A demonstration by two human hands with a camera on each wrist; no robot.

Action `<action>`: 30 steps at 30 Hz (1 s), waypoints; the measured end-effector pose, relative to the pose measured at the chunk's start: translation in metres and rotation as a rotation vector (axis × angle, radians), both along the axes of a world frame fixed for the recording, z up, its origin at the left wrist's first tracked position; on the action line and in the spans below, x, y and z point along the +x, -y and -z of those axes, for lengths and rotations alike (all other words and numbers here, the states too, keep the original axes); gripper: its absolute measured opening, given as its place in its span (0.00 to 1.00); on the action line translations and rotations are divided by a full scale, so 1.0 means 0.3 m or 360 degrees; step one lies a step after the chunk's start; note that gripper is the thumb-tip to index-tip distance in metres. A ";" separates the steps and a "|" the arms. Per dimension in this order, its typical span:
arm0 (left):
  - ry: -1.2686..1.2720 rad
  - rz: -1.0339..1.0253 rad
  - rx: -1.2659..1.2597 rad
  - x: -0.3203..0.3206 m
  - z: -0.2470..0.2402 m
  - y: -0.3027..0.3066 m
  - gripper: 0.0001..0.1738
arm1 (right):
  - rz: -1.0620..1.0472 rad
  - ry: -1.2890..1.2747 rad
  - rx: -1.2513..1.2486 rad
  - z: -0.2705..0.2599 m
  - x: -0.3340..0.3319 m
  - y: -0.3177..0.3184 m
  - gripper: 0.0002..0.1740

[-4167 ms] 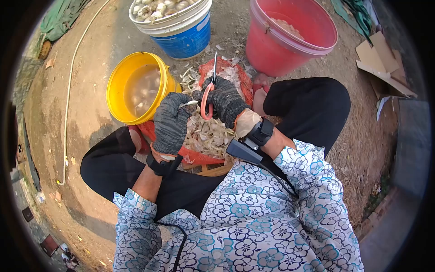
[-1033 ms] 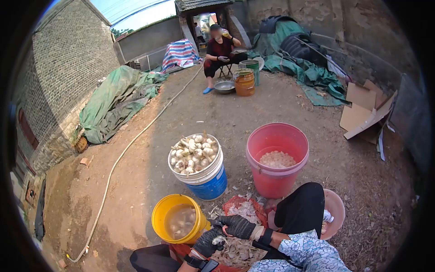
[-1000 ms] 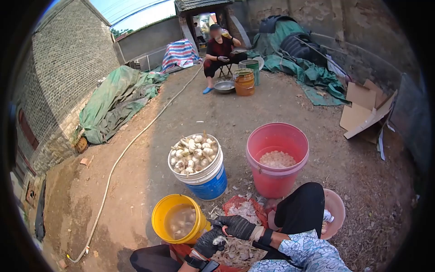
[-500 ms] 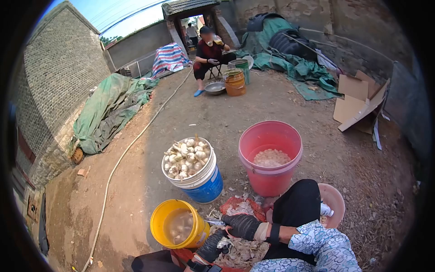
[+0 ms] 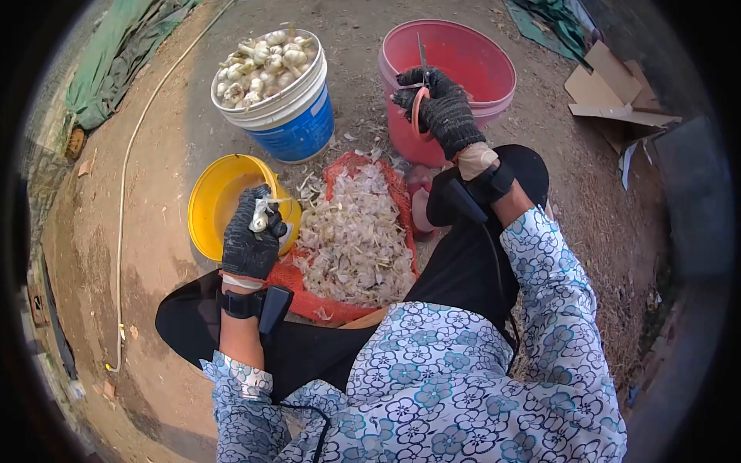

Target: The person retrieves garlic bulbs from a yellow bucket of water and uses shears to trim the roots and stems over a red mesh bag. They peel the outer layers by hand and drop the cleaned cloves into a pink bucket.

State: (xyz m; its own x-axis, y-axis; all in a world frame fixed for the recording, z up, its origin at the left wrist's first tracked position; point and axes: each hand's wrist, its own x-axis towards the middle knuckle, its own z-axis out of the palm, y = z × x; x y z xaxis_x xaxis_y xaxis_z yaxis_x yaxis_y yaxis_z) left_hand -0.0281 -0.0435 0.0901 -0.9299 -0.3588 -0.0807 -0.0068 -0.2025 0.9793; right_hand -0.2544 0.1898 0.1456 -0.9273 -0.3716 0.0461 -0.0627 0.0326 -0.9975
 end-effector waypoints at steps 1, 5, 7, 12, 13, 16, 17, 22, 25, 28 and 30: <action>0.0033 -0.0083 0.0065 0.010 0.000 0.022 0.15 | -0.0001 -0.0062 0.0053 0.035 -0.014 0.004 0.17; 0.0014 -0.0245 -0.0798 0.029 0.023 0.075 0.18 | -0.0054 -0.0213 0.0265 0.076 -0.066 0.022 0.16; 0.0092 -0.0216 -0.0336 0.037 0.005 0.091 0.20 | -0.0060 -0.0116 0.0153 0.048 -0.091 0.035 0.17; 0.0249 -0.0260 -0.1124 0.051 -0.073 0.050 0.25 | -0.0190 -0.0252 0.0262 0.089 -0.135 0.100 0.16; 0.0248 -0.0228 -0.0761 0.058 -0.073 0.052 0.25 | -0.0310 -0.0260 0.0378 0.117 -0.120 0.129 0.14; 0.0268 -0.0230 0.0285 0.064 -0.063 0.067 0.25 | -0.0496 -0.0628 0.1190 0.284 -0.029 0.250 0.14; 0.0267 -0.0417 0.0670 0.053 -0.064 0.053 0.16 | -0.0645 -0.0540 0.1065 0.420 0.004 0.289 0.12; 0.0366 -0.0581 0.1303 0.074 -0.054 0.077 0.16 | -0.0905 -0.0525 0.1203 0.792 0.172 0.406 0.12; 0.0341 -0.0483 0.1213 0.105 -0.011 0.088 0.16 | -0.0991 -0.0575 0.1373 0.894 0.197 0.414 0.13; 0.0527 -0.0456 0.0543 0.095 0.018 0.060 0.17 | -0.1134 -0.0544 0.1671 0.997 0.198 0.388 0.08; 0.0490 -0.0873 0.1754 0.082 0.034 0.089 0.17 | -0.1005 0.0233 0.1741 1.033 0.196 0.395 0.22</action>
